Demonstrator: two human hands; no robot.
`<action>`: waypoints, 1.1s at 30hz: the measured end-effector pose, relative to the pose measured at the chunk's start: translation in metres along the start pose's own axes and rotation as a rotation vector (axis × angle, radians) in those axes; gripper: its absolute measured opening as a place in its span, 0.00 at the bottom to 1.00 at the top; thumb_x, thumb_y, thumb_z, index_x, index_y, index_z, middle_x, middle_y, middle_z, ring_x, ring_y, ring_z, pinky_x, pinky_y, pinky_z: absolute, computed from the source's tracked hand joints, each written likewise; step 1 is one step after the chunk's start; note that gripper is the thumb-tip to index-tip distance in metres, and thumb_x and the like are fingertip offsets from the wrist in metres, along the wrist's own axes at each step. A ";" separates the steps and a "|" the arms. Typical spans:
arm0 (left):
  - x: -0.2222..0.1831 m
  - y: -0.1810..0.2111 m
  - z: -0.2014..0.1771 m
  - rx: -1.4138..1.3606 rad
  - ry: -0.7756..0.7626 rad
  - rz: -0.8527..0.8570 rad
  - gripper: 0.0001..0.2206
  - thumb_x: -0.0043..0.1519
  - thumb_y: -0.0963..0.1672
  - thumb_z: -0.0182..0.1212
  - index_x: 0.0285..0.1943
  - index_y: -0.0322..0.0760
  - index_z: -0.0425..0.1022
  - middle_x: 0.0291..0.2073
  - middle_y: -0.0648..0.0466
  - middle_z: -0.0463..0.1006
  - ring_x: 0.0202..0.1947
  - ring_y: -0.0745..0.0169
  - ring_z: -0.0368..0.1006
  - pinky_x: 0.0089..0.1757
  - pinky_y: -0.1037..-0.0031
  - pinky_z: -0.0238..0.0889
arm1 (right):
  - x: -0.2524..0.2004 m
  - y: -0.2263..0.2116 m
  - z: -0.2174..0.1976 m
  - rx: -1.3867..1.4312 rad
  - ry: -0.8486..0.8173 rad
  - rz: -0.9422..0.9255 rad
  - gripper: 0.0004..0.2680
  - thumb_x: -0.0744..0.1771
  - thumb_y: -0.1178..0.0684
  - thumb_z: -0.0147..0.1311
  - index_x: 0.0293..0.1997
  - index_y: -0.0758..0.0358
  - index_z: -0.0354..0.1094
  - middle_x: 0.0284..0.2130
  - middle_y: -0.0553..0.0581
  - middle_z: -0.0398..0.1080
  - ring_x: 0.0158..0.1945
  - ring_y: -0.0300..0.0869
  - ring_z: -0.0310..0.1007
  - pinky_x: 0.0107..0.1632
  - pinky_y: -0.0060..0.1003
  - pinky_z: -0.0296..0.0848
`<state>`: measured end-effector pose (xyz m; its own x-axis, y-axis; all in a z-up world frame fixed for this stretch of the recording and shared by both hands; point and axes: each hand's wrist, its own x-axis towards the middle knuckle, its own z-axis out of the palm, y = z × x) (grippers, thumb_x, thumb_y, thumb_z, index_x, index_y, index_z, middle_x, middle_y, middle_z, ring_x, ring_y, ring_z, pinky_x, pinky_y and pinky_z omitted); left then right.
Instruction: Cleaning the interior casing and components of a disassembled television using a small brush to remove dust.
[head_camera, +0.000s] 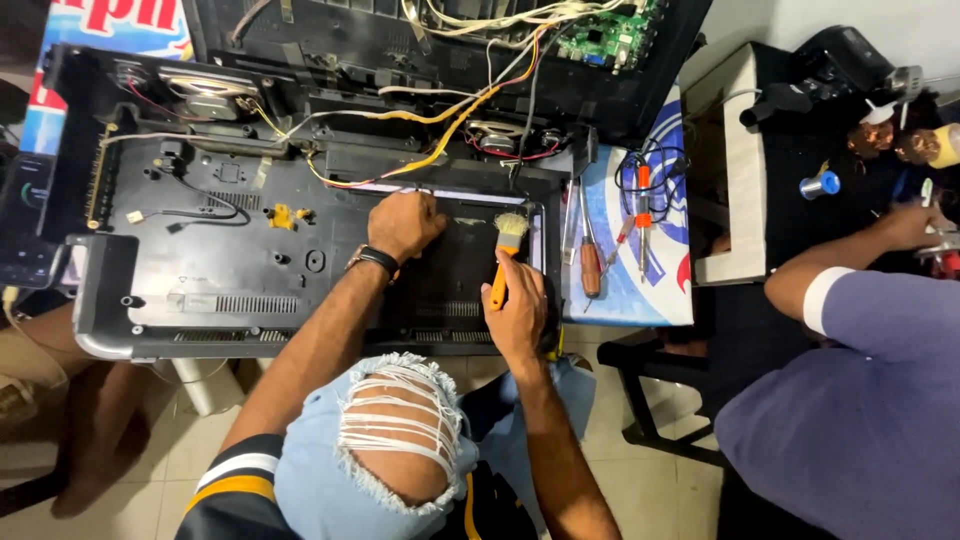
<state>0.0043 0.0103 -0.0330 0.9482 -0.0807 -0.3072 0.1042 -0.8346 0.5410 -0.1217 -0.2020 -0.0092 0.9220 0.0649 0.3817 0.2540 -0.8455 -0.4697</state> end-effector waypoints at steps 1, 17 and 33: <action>-0.004 0.004 -0.002 0.007 0.010 -0.007 0.12 0.58 0.55 0.60 0.34 0.51 0.81 0.17 0.52 0.80 0.34 0.48 0.83 0.39 0.60 0.75 | 0.000 -0.001 -0.002 0.012 0.003 -0.007 0.24 0.61 0.56 0.64 0.65 0.53 0.68 0.48 0.57 0.74 0.56 0.50 0.70 0.58 0.44 0.69; -0.004 0.007 -0.001 0.054 0.012 -0.012 0.15 0.60 0.56 0.58 0.37 0.49 0.82 0.28 0.47 0.83 0.40 0.41 0.82 0.41 0.56 0.75 | 0.000 -0.005 -0.008 0.009 0.011 -0.012 0.22 0.61 0.55 0.64 0.63 0.54 0.69 0.48 0.57 0.75 0.56 0.51 0.70 0.58 0.47 0.69; -0.002 0.007 -0.005 0.033 -0.032 -0.022 0.12 0.61 0.54 0.57 0.35 0.50 0.79 0.15 0.55 0.78 0.33 0.47 0.83 0.40 0.58 0.75 | 0.001 0.000 -0.004 0.009 -0.015 0.008 0.23 0.61 0.55 0.64 0.65 0.53 0.68 0.50 0.57 0.74 0.57 0.51 0.69 0.59 0.45 0.68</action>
<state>0.0049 0.0077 -0.0249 0.9356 -0.0792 -0.3440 0.1144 -0.8540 0.5076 -0.1218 -0.2039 -0.0053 0.9283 0.0657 0.3659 0.2486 -0.8414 -0.4798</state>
